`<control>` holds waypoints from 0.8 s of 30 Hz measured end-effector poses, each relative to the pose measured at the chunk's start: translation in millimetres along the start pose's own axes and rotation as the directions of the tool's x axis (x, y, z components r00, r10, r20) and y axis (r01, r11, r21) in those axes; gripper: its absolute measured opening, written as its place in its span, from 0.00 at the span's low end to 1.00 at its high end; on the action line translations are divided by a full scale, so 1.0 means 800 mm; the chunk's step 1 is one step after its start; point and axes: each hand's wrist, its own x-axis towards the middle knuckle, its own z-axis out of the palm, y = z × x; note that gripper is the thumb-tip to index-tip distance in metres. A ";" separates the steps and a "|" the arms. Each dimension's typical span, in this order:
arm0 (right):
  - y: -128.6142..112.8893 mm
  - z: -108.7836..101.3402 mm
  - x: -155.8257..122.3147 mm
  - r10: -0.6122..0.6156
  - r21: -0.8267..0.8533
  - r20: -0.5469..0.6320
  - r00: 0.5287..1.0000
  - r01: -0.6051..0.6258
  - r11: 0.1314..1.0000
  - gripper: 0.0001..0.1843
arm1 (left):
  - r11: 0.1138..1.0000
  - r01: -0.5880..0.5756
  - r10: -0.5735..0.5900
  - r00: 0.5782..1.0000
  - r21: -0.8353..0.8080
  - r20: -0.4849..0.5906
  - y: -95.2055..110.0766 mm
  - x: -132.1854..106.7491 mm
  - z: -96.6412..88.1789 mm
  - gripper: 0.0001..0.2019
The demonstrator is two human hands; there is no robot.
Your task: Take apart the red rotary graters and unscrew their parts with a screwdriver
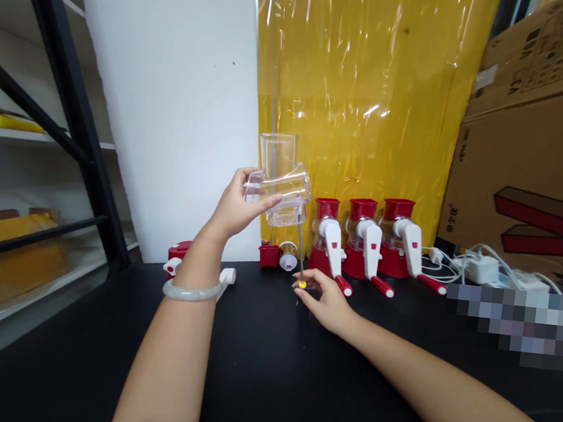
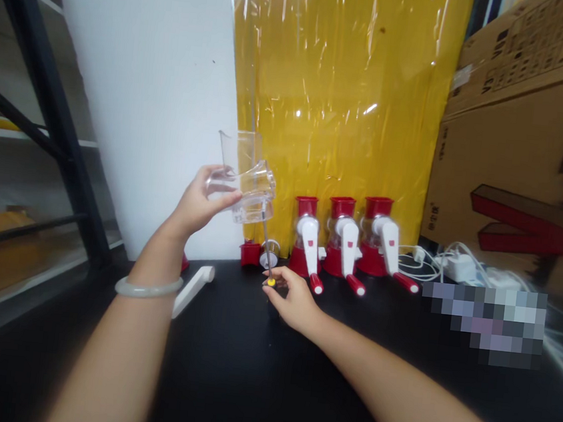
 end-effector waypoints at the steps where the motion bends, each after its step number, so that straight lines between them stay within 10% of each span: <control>1: 0.000 0.000 0.000 0.004 0.006 0.002 1.000 -0.004 1.000 0.12 | 1.000 0.000 0.000 1.000 -0.003 -0.004 0.000 0.000 0.000 0.30; 24: 0.002 -0.002 -0.001 0.004 0.082 -0.002 1.000 -0.004 0.997 0.18 | 1.000 -0.014 0.014 1.000 -0.008 0.007 -0.001 0.001 0.000 0.30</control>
